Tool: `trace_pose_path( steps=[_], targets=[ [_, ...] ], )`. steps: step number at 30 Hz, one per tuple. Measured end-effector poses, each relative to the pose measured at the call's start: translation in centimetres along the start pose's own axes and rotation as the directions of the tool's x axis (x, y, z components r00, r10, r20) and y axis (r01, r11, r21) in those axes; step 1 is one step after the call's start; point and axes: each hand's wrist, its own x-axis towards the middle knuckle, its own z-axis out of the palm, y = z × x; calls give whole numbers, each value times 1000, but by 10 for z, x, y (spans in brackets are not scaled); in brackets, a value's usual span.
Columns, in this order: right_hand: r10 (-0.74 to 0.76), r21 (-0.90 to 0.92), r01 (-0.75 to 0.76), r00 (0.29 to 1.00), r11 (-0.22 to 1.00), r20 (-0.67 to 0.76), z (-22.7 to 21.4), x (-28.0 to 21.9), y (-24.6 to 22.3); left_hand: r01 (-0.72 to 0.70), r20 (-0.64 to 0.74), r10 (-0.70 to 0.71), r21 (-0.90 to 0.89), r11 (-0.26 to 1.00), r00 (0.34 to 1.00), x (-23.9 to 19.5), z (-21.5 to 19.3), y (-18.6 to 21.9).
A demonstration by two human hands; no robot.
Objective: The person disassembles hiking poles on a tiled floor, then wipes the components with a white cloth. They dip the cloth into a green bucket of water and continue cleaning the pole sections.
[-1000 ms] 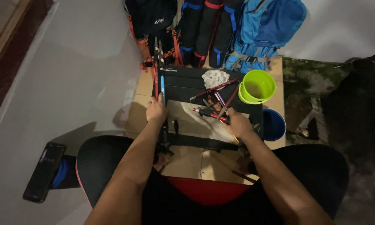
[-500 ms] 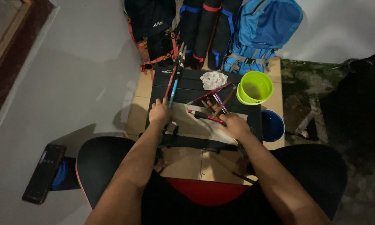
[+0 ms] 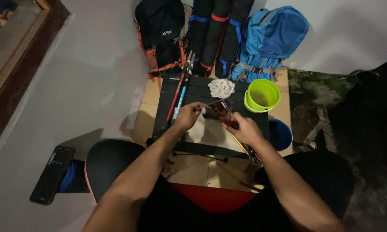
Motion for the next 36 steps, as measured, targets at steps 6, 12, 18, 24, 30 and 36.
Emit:
trace_pose_path(
  steps=[6,12,18,24,30,36],
  targets=[
    [-28,12,32,972,999,-232,-25,-9,-22,-71,-103,63,-76,995,993,-10,-17,44],
    [68,325,51,936,944,-346,-38,-24,-32,-120,-164,99,-126,985,982,-51,-49,103],
    [57,699,86,982,710,-178,-52,-28,-41,-216,7,220,-173,961,975,-61,-43,103],
    [24,845,147,982,514,-185,-29,-3,-20,122,337,132,-635,763,932,-45,0,81],
    [115,856,29,988,515,-102,-26,3,-34,255,357,-17,-633,731,934,-13,55,13],
    [313,714,-175,948,678,-64,-7,-3,-47,448,331,-307,-729,518,893,-13,46,19]
  ],
)
